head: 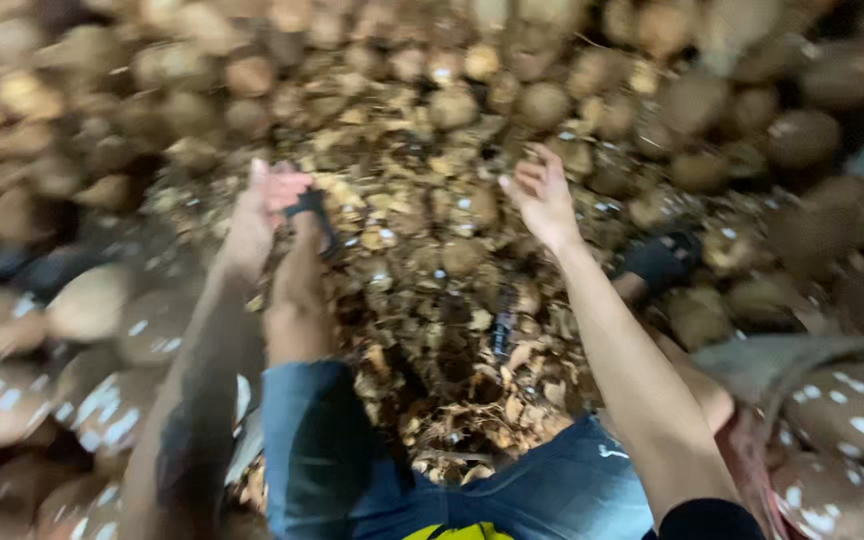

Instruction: The person sits on the ground surrounded by coconuts and uses a curved knife to peel the husks off several coconuts. They rotate the coconuts to remove the outer layer and place the peeled coconuts into a nearby bucket.

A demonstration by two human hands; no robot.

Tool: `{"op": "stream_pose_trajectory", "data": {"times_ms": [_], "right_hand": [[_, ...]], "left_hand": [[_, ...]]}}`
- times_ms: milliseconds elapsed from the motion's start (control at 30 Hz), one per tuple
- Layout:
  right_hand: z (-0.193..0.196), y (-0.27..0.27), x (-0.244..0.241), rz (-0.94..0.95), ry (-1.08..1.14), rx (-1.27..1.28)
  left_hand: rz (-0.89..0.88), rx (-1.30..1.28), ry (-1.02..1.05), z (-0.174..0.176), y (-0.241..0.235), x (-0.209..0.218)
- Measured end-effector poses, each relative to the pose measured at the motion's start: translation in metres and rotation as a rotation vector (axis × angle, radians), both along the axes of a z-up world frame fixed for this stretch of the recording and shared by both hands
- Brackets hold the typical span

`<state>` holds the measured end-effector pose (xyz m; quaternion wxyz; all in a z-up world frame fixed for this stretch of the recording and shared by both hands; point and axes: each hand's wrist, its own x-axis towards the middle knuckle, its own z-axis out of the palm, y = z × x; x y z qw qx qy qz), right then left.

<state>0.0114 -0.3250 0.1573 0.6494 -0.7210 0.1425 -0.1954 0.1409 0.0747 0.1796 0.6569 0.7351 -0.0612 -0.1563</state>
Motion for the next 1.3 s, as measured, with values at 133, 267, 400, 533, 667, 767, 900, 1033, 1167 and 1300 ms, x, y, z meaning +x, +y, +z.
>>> {"op": "stream_pose_trajectory", "data": {"times_ms": [133,267,400,533,667,767,900,1033,1167,1300], "right_hand": [[-0.033,-0.071,-0.065,-0.141,0.216,-0.044],[-0.068,-0.078,-0.114,-0.195,0.425,-0.101],[-0.127,-0.048,-0.143,-0.154,0.587,-0.006],[-0.196,-0.007,-0.150,0.101,0.959,-0.018],[-0.227,0.027,-0.138,0.212,1.238,-0.195],[-0.201,0.028,-0.127,0.199,1.251,-0.239],[-0.193,0.022,-0.119,0.199,1.223,-0.199],[-0.236,0.014,-0.123,0.113,1.132,-0.225],[-0.245,0.012,-0.123,0.011,1.131,-0.074],[-0.240,0.018,-0.120,0.024,1.146,-0.055]], "left_hand": [[-0.226,0.037,0.136,-0.044,-0.105,-0.006],[-0.370,0.102,0.264,-0.082,-0.159,-0.015],[-0.403,0.216,0.398,-0.123,-0.182,-0.010],[-0.317,0.185,0.457,-0.184,-0.195,-0.008],[-0.302,0.353,0.298,-0.218,-0.210,-0.018],[-0.335,0.540,0.371,-0.240,-0.246,-0.013],[-0.345,0.539,0.355,-0.262,-0.271,-0.016],[-0.253,0.654,0.379,-0.270,-0.290,-0.028],[-0.146,0.720,0.421,-0.283,-0.298,-0.030],[-0.190,0.823,0.394,-0.286,-0.301,-0.028]]}}
